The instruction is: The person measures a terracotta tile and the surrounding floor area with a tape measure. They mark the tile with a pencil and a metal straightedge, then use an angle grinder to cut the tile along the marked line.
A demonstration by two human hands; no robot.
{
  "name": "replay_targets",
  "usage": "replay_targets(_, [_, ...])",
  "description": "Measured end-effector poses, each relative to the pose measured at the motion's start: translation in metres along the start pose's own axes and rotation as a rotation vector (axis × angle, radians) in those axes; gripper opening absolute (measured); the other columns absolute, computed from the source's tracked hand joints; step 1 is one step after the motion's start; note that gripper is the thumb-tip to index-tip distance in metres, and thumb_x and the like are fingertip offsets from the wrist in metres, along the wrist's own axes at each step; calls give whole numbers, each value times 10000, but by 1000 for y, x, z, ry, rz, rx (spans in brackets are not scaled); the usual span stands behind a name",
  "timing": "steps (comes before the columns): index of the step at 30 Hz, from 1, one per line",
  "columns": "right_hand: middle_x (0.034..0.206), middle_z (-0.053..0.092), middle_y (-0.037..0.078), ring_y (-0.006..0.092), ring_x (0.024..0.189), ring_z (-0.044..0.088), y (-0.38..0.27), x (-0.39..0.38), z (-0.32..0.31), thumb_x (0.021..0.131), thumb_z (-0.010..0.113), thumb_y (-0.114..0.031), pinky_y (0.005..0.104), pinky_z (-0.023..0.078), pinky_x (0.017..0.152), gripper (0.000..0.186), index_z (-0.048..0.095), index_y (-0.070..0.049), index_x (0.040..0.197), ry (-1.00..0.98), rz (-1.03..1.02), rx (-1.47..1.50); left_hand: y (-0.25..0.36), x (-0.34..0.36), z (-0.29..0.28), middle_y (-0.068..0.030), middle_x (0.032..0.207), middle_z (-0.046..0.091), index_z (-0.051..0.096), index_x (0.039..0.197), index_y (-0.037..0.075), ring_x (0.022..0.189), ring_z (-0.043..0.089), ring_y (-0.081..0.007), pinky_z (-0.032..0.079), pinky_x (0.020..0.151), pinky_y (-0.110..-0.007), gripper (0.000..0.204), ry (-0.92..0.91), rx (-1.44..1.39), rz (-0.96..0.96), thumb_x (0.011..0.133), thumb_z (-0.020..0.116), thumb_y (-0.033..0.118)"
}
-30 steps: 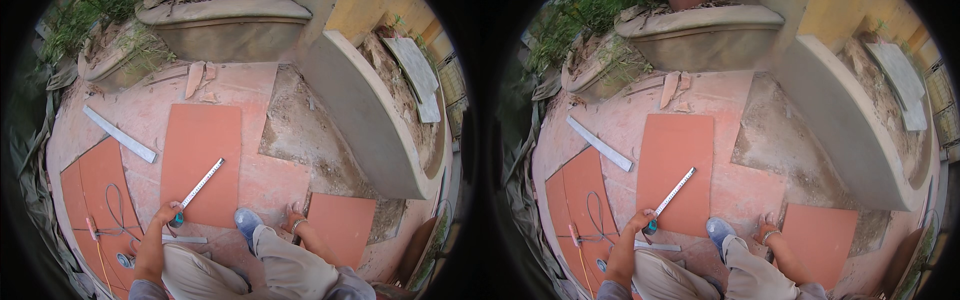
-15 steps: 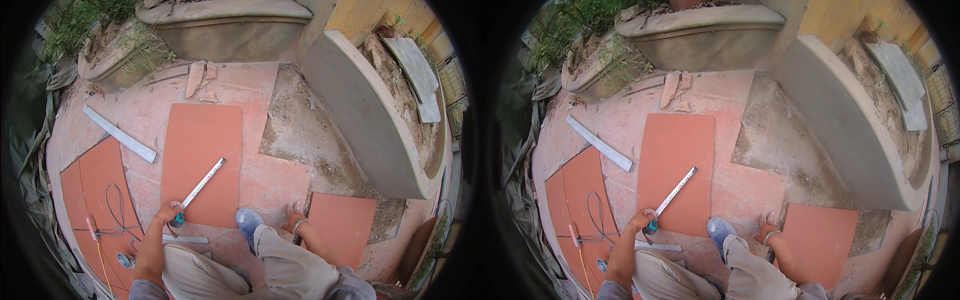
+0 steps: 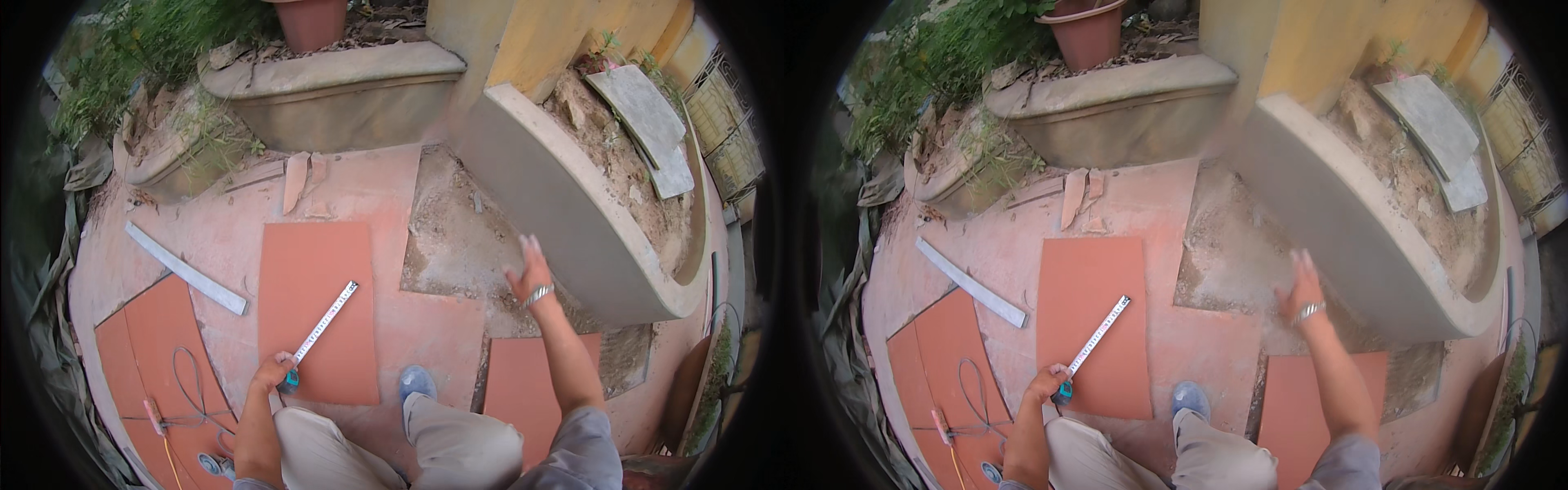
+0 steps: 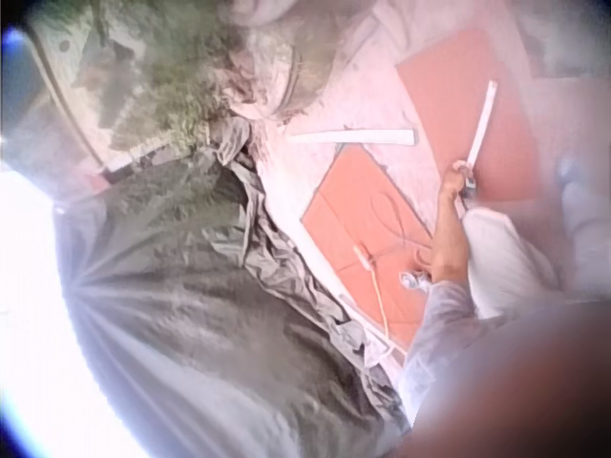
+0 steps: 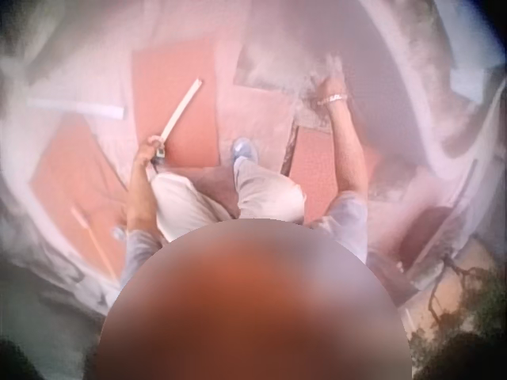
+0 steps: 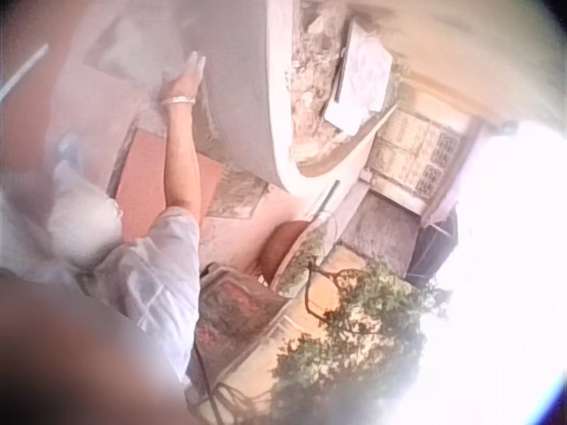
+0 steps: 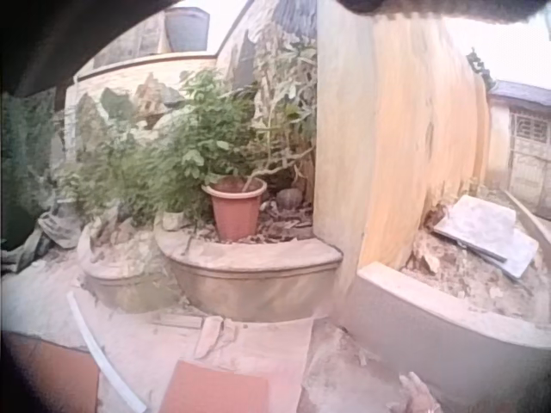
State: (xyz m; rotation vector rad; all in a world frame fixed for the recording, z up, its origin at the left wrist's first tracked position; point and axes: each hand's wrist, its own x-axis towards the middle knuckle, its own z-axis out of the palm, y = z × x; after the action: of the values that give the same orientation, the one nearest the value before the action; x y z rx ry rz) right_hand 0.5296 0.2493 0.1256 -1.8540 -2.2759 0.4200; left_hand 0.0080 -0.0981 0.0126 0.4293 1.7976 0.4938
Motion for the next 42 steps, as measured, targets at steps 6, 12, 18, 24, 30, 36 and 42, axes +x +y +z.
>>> replay_targets(6, [1577, 325, 245, 408, 1461, 314, -16, 178, -80, 857, 742, -375, 461, 323, 1176, 840, 337, -87, 1535, 298, -59, -246, 114, 9, -1, 2, 761, 642, 712, 913, 52, 683, 572, -104, 482, 640, -296, 195, 140, 221, 167, 963, 651, 230])
replay_targets(12, [1585, 333, 205, 375, 1475, 304, -18, 263, -104, 870, 701, -470, 501, 299, 1169, 826, 355, -107, 1526, 189, 69, -451, 263, 75, -9, -95, 708, 650, 725, 987, 59, 651, 603, -160, 498, 626, -350, 223, 320, 548, 357, 937, 669, 269])
replay_targets(18, [1602, 305, 197, 349, 1490, 276, -13, 278, -94, 892, 691, -434, 505, 262, 1187, 790, 353, -119, 1533, 131, 118, -422, 404, 229, 21, -257, 886, 686, 720, 1010, 71, 860, 677, -430, 529, 760, -477, 256, 437, 764, 561, 915, 655, 300])
replay_targets(24, [1559, 368, 205, 373, 1442, 348, -8, 285, -86, 846, 743, -382, 477, 319, 1151, 809, 383, -83, 1505, 221, 49, -479, 480, 328, 83, -256, 1016, 697, 726, 1108, 60, 1004, 660, -425, 514, 888, -479, 322, 543, 800, 699, 904, 670, 304])
replay_targets(30, [1541, 383, 229, 394, 1433, 354, -6, 287, -82, 830, 766, -349, 475, 316, 1150, 812, 397, -59, 1492, 240, 18, -471, 504, 360, 89, -212, 1213, 672, 693, 1223, 62, 1162, 609, -394, 476, 1009, -449, 421, 424, 853, 571, 917, 657, 349])
replay_targets(36, [1537, 389, 226, 389, 1426, 365, -5, 288, -80, 814, 778, -354, 476, 323, 1145, 840, 390, -53, 1496, 256, -2, -508, 504, 373, 84, -225, 1179, 675, 709, 1181, 61, 1132, 618, -401, 477, 991, -456, 404, 416, 793, 636, 908, 676, 356])
replay_targets(42, [1538, 390, 221, 382, 1424, 369, -3, 289, -79, 806, 786, -344, 477, 330, 1138, 846, 393, -50, 1495, 265, -7, -524, 515, 363, 87, -171, 1262, 650, 706, 1215, 116, 1196, 585, -381, 447, 1043, -456, 368, 343, 794, 506, 934, 636, 343])
